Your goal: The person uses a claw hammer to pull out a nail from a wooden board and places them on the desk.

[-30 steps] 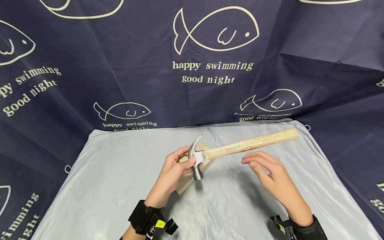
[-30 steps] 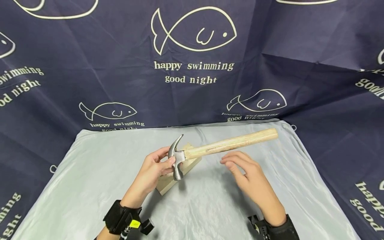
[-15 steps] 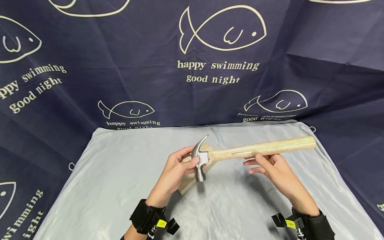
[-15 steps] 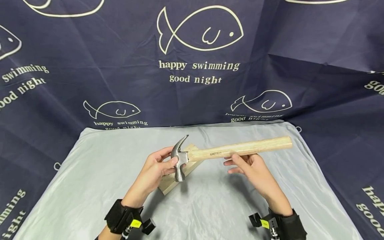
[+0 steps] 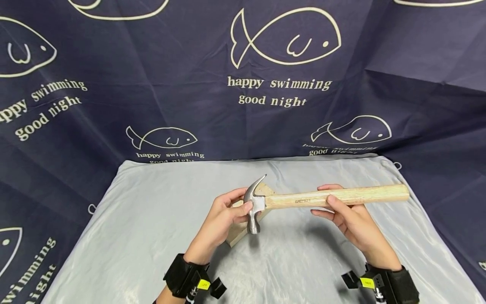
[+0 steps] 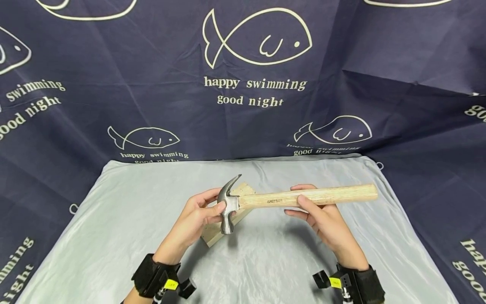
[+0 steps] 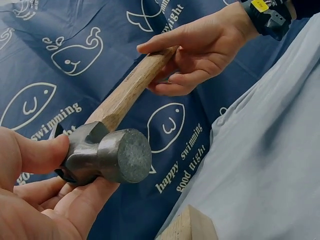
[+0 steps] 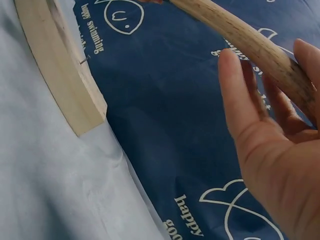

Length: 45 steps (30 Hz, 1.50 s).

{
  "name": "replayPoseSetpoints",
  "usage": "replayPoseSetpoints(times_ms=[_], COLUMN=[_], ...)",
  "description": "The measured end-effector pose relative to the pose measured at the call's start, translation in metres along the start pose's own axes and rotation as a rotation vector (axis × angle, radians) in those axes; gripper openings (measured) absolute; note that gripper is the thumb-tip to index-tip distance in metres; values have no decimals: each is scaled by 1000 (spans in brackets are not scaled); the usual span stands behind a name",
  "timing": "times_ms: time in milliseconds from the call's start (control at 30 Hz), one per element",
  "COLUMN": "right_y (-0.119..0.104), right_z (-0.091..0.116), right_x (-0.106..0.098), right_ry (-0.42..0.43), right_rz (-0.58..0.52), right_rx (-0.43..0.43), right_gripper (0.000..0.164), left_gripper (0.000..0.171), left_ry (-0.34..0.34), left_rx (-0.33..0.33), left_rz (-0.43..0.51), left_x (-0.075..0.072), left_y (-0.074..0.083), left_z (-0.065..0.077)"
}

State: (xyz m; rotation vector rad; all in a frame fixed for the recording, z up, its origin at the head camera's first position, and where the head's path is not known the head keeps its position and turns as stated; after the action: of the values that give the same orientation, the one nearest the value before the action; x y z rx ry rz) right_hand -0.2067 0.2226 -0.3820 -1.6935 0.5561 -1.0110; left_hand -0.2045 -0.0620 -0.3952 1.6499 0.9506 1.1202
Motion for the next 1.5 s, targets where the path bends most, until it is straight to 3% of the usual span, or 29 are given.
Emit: replayPoseSetpoints(times_ms=[167, 333, 700, 867, 967, 1100, 1200, 1300, 1500], right_y=[1, 3, 14, 11, 11, 9, 7, 4, -5], right_z=[0, -1, 2, 6, 8, 11, 13, 14, 13], right_x=[-2, -2, 0, 2, 0, -4, -6, -6, -6], right_ry=[-2, 90, 516, 603, 632, 671, 693, 699, 696], right_rz=[-66, -89, -179, -178, -178, -173, -162, -154, -129], right_rx=[-3, 25, 91, 83, 84, 87, 87, 82, 63], right_gripper=[40, 37, 18, 15, 14, 14, 14, 14, 14], left_gripper=[47, 49, 45, 48, 56, 83, 105, 116, 109], left_ry=[-16, -12, -52, -86, -75, -114, -196, -261, -242], left_rx=[-19, -73, -143, -98, -28, 32, -5, -77, -152], left_rz=[-4, 25, -55, -262, -477, -840, -1051, -1177, -1264], left_x=[-1, -4, -7, -8, -12, -17, -20, -22, -22], left_y=[-4, -16, -28, -22, -16, -12, -16, -23, -26], left_z=[-3, -4, -2, -1, -1, 3, 10, 19, 26])
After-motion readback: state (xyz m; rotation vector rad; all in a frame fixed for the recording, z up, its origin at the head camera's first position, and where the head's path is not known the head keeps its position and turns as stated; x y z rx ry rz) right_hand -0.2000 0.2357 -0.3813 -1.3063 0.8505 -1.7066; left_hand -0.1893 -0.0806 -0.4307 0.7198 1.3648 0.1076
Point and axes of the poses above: each hand's wrist, its own z-axis away from the middle knuckle, its own x-axis out of the palm, y = z × x, the point moved 6 cm from there along -z, towards the middle knuckle, and after that the axes turned 12 degrees about x, right-handed, at the moved point
